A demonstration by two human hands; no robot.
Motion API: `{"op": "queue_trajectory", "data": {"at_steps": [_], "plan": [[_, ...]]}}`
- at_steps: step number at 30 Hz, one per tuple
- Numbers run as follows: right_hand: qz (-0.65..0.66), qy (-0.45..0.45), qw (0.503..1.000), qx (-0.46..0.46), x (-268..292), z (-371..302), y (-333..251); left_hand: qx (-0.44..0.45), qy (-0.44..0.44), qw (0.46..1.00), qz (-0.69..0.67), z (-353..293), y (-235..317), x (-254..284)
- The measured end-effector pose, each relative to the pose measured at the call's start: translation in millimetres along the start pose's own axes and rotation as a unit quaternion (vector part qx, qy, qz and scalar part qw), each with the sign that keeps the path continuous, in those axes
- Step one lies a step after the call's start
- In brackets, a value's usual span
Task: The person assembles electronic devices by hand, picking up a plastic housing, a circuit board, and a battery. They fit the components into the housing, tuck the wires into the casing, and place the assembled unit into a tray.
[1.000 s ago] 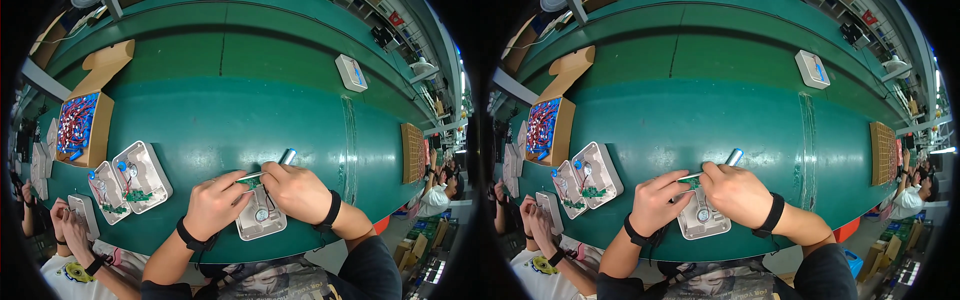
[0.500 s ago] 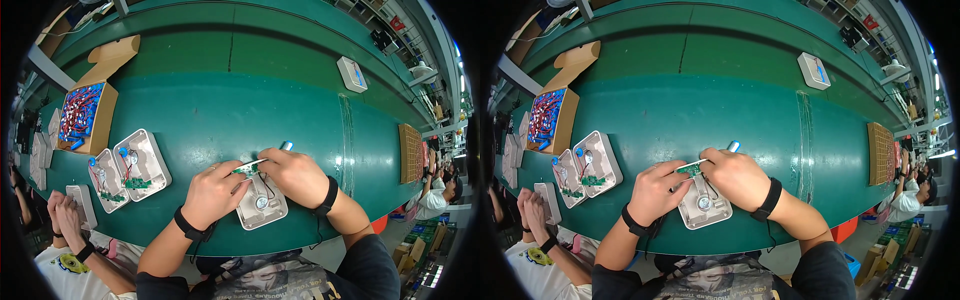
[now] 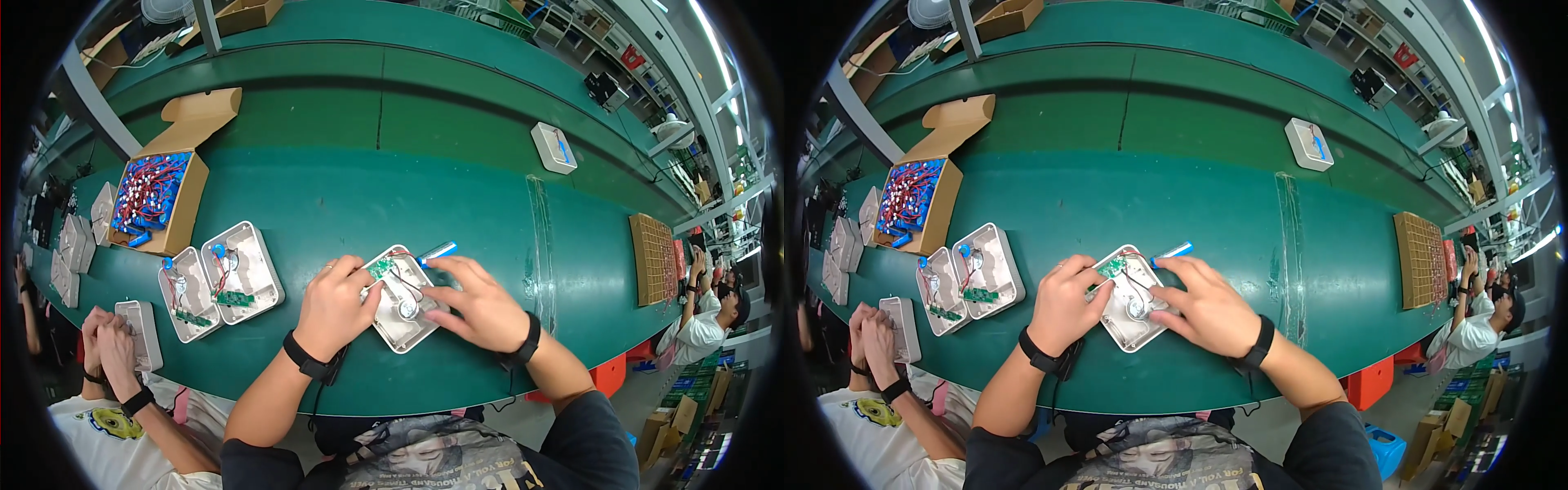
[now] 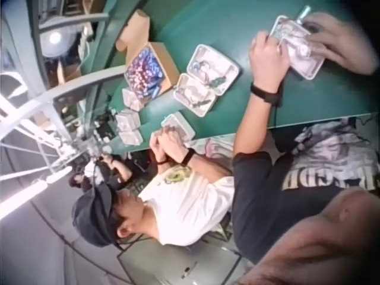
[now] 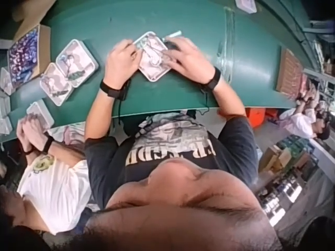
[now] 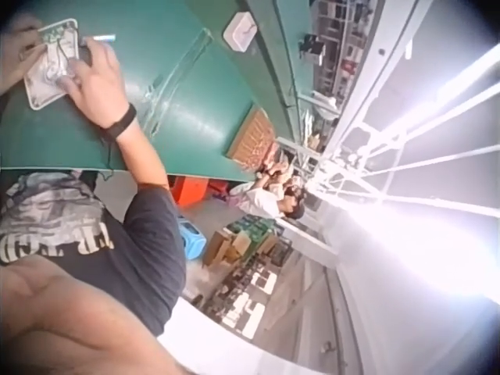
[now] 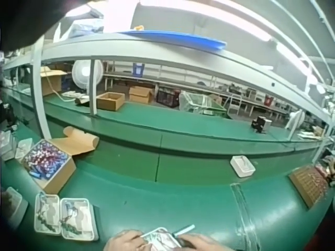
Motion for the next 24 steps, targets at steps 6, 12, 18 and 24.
{"op": "queue_trajectory", "data": {"at_steps": [6,12,18,24], "plan": [[0.085,0.010,0.993,-0.084,-29.3,-11.7,20.5,0.006,-0.005,1.000,0.007,5.1,-2.0,-1.5],[0.043,0.021,0.994,-0.096,-39.2,-13.0,19.0,-0.001,0.010,1.000,0.013,3.1,0.4,0.6],[0.065,0.052,0.992,-0.098,-17.5,-14.8,33.9,-0.007,0.011,1.000,0.012,0.3,-3.9,-1.6],[-0.120,0.060,0.990,0.034,11.9,34.1,42.2,-0.008,-0.014,1.000,0.024,5.4,2.0,-2.9]]}}
Point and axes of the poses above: each hand's wrist, its own z-axis towards the middle knuckle, its own x-axis out of the back of the hand, y = z × x, the point moved 10 cm from there along z, towards the middle knuckle, and after that the axes turned 3 degrees about -x, right-handed, at the moved point
